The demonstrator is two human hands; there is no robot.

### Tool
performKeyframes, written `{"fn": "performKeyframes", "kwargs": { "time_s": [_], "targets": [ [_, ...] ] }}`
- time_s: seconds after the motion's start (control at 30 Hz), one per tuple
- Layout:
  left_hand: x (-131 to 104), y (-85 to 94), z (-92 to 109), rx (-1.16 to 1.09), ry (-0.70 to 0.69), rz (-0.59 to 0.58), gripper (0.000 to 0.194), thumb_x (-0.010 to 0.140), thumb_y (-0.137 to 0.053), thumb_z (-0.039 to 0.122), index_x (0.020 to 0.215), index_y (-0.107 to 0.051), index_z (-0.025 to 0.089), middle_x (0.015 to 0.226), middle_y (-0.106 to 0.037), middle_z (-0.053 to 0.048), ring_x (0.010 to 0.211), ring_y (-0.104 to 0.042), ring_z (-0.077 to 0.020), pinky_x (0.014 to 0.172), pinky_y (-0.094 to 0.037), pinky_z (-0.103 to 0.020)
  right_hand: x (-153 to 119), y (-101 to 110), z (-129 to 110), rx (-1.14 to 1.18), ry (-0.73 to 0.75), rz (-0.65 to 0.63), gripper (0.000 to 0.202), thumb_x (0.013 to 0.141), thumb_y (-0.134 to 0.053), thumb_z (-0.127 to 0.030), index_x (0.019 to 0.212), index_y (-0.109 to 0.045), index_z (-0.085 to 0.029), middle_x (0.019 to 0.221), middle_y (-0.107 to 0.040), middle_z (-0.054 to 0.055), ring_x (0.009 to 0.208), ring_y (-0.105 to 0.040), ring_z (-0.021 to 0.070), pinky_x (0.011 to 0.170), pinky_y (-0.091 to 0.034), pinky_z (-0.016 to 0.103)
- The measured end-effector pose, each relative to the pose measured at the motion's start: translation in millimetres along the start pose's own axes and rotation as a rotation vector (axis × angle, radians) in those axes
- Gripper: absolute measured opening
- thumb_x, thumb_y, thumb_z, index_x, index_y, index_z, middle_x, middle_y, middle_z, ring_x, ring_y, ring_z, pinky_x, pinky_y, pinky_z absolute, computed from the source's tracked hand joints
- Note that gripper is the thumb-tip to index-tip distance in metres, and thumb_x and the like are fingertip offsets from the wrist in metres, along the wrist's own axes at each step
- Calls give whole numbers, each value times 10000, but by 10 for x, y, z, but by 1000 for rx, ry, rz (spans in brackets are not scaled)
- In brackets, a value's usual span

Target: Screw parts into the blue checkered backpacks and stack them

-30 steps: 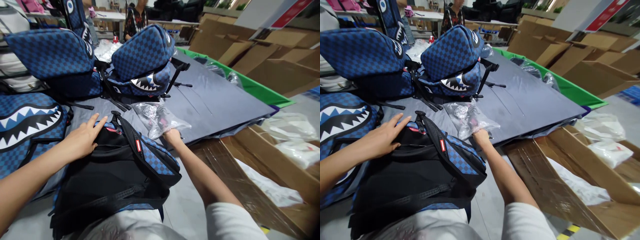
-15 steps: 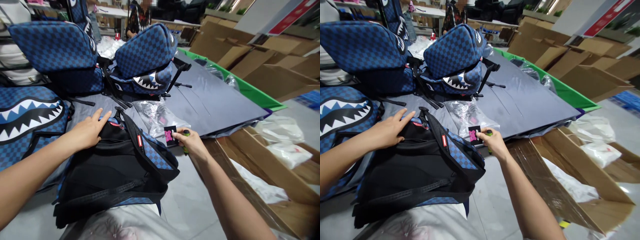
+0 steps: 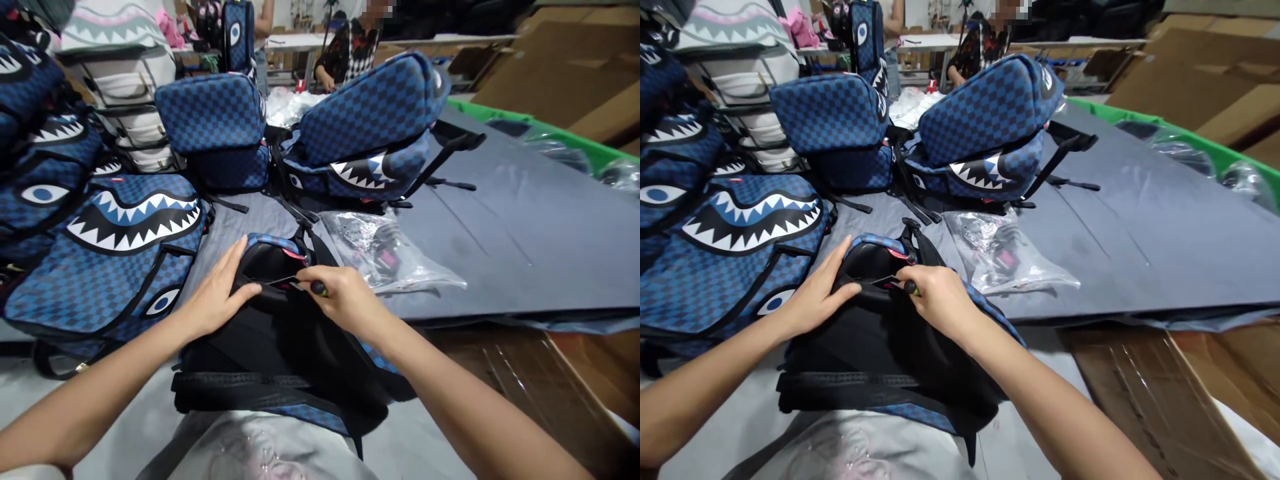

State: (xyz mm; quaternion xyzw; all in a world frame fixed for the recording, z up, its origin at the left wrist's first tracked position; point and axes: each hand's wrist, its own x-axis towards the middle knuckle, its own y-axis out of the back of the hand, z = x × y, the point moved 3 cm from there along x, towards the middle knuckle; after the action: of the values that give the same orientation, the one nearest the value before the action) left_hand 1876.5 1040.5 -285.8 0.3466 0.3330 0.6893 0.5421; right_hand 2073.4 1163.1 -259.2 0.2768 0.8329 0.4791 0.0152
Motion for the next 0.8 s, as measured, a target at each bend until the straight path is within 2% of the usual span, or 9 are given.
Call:
{"fn": "performKeyframes", "kwargs": {
  "time_s": [0.1,0.17,0.23,0.33,0.43,0.53,0.63,0.73,0.8],
  "targets": [
    [-190,-80,-42,26,-10,61,980,897,-649,479,1599,0,263,1662,-179,-124,1534,-215,-253,1244,-276,-448,179,-162,-105,-246,-29,-304,320,803,-575,-42,1017,-729,-223,929,-773,42,866,-722,198,707,-458,247],
    [-243,-113,-38,31,-40,102,997,891,-675,431,1596,15,285,1650,-221,-125,1522,-253,-244,1235,-304,-429,274,-277,-157,-388,-9,-421,312,821,-565,-51,1036,-726,-209,928,-772,70,890,-724,228,694,-442,261],
    [-253,-136,-39,18,-70,132,991,895,-677,406,1596,15,295,1633,-268,-131,1505,-300,-242,1222,-332,-421,330,-370,-177,-455,14,-478,299,844,-545,-63,1044,-720,-199,929,-770,86,895,-725,240,675,-429,268],
    [-233,-160,-57,8,-90,152,1017,878,-702,382,1596,12,299,1610,-315,-141,1484,-344,-258,1203,-365,-432,325,-418,-166,-465,-5,-519,279,867,-552,-91,1063,-710,-211,943,-767,80,915,-723,237,685,-430,265],
    [-212,-177,-73,8,-84,159,1036,869,-712,382,1596,21,302,1606,-321,-149,1483,-344,-274,1192,-380,-446,266,-372,-205,-519,19,-554,250,879,-542,-80,1033,-703,-194,955,-754,88,905,-716,229,675,-426,263],
    [-202,-193,-83,-17,-79,152,1056,860,-723,370,1595,32,316,1610,-312,-145,1485,-338,-279,1194,-377,-458,286,-320,-280,-564,57,-464,289,892,-505,-47,1081,-678,-179,960,-733,95,863,-702,202,643,-408,256],
    [-202,-209,-96,-45,-84,138,1103,835,-750,304,1593,51,325,1627,-278,-137,1495,-317,-277,1201,-371,-457,435,-390,-329,-408,123,-377,344,884,-539,-56,1175,-650,-204,964,-738,64,853,-692,173,658,-401,238],
    [-205,-211,-111,-71,-69,138,1112,820,-755,244,1596,39,315,1628,-275,-137,1499,-308,-278,1198,-377,-452,605,-520,-369,-277,225,-389,236,857,-575,-77,1024,-688,-198,934,-750,42,839,-689,169,666,-396,241],
    [-204,-205,-113,-92,-55,130,1099,816,-750,219,1598,17,310,1628,-279,-134,1500,-308,-274,1203,-367,-452,637,-540,-397,-319,281,-402,191,860,-568,-86,976,-686,-182,920,-746,55,826,-691,182,651,-395,255]
  ]
}}
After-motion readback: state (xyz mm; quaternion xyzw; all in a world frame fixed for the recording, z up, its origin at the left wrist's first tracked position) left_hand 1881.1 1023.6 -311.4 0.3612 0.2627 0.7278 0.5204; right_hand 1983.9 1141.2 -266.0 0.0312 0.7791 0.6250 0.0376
